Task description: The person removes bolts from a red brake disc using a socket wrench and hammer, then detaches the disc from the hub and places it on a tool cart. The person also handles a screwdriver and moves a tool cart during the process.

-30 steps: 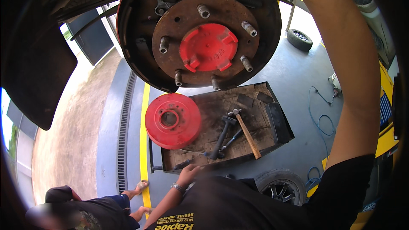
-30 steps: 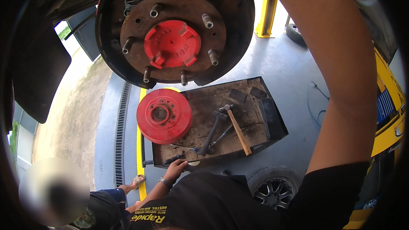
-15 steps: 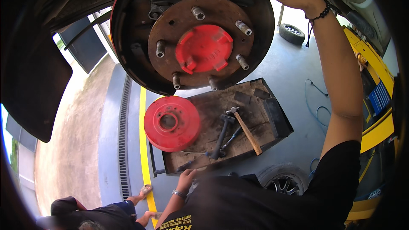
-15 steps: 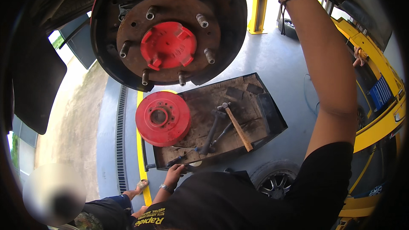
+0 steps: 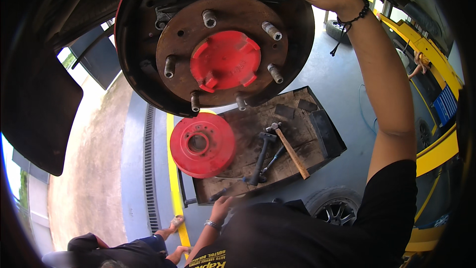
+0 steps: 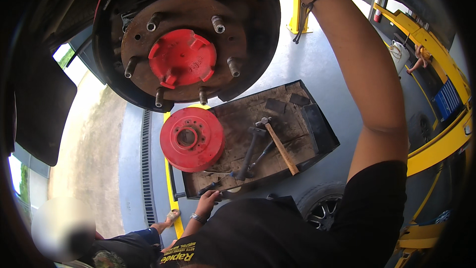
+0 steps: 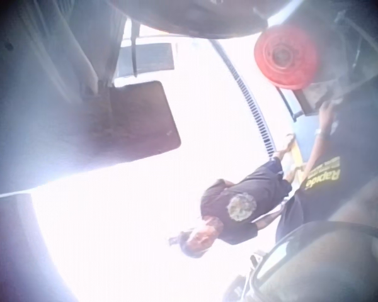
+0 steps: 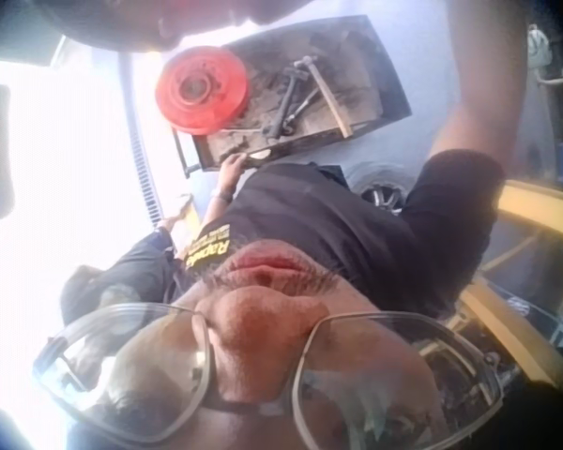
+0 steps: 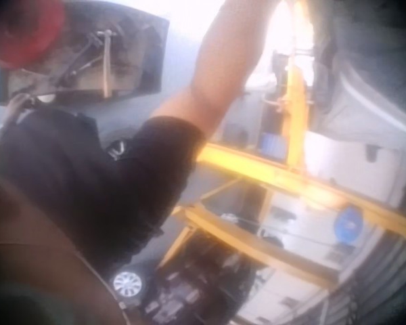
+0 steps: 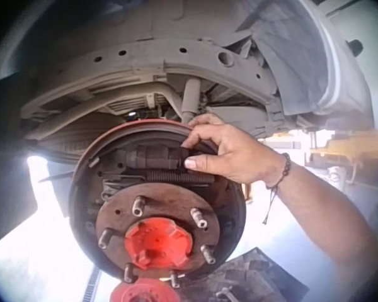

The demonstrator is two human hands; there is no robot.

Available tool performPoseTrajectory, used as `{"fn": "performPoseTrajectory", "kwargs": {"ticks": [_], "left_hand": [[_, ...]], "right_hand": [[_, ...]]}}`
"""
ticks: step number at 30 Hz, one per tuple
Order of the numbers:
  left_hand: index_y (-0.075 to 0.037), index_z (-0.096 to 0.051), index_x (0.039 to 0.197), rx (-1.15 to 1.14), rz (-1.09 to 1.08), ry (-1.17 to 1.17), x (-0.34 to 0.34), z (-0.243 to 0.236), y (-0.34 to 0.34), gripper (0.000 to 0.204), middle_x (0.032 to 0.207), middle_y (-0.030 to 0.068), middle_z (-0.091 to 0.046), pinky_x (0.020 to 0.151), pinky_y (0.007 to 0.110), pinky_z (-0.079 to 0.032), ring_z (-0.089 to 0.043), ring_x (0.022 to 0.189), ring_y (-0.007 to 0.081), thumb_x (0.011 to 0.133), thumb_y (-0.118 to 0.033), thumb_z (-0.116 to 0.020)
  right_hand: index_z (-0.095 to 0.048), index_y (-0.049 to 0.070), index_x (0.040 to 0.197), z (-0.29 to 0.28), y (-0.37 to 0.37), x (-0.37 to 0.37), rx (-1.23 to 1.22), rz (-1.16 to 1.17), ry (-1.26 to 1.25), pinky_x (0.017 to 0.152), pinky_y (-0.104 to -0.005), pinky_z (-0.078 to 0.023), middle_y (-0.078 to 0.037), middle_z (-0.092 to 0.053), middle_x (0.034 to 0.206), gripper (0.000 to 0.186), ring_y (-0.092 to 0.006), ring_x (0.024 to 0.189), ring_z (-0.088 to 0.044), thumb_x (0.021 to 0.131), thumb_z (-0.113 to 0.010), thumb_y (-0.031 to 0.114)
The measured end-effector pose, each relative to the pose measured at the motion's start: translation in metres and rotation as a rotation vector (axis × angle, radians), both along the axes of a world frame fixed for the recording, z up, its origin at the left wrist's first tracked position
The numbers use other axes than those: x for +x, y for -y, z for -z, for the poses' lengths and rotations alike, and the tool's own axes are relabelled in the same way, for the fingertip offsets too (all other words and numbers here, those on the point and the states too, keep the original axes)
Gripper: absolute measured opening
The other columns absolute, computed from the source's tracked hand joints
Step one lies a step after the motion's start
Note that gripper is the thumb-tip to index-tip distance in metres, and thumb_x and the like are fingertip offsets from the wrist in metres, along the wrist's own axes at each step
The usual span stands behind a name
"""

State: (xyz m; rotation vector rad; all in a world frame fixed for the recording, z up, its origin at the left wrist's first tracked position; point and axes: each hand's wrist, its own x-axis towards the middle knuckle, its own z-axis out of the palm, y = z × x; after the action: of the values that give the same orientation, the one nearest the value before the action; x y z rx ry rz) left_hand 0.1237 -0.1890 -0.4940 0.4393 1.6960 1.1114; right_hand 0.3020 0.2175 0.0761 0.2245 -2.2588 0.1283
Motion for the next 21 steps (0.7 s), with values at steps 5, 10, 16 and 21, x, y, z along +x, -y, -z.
{"fn": "performPoseTrajectory", "kwargs": {"ticks": [5,10,16,21], "left_hand": [[0.003,-0.068,0.116,-0.003,-0.017,0.012,0.008,-0.012,-0.011,0.034,0.104,0.0088,-0.075,0.082,0.031,-0.053,-0.068,0.091,0.0153,0.101,-0.027,-0.066],[0.006,-0.067,0.117,0.009,0.012,-0.047,0.014,-0.018,-0.017,0.035,0.104,0.0106,-0.075,0.084,0.031,-0.054,-0.069,0.094,0.0161,0.1,-0.025,-0.067],[0.004,-0.069,0.114,0.003,0.028,-0.108,0.024,-0.02,-0.025,0.034,0.099,0.0097,-0.075,0.079,0.03,-0.053,-0.07,0.088,0.0157,0.1,-0.027,-0.067],[0.0,-0.073,0.108,-0.356,-0.074,-0.092,0.009,0.036,0.003,0.044,0.09,0.0093,-0.076,0.065,0.029,-0.049,-0.07,0.076,0.0168,0.096,-0.042,-0.068]], "right_hand": [[-0.067,0.002,0.108,0.007,0.011,-0.002,-0.092,0.002,-0.055,0.109,-0.0341,-0.037,-0.012,-0.048,0.124,0.025,-0.0245,0.123,-0.046,0.088,-0.076,0.014],[-0.067,0.002,0.109,0.004,0.016,-0.005,-0.05,0.12,-0.082,0.106,-0.0333,-0.04,-0.014,-0.05,0.123,0.026,-0.0255,0.122,-0.047,0.087,-0.074,0.014],[-0.067,0.0,0.111,0.017,-0.009,0.0,0.098,-0.032,-0.266,0.107,-0.0346,-0.041,-0.013,-0.055,0.12,0.026,-0.025,0.121,-0.052,0.087,-0.069,0.01],[-0.065,0.002,0.131,0.169,-0.03,0.091,-0.315,0.108,-0.409,0.107,-0.0334,-0.045,-0.012,-0.064,0.133,0.038,-0.0243,0.125,-0.061,0.096,-0.068,0.017]]}}
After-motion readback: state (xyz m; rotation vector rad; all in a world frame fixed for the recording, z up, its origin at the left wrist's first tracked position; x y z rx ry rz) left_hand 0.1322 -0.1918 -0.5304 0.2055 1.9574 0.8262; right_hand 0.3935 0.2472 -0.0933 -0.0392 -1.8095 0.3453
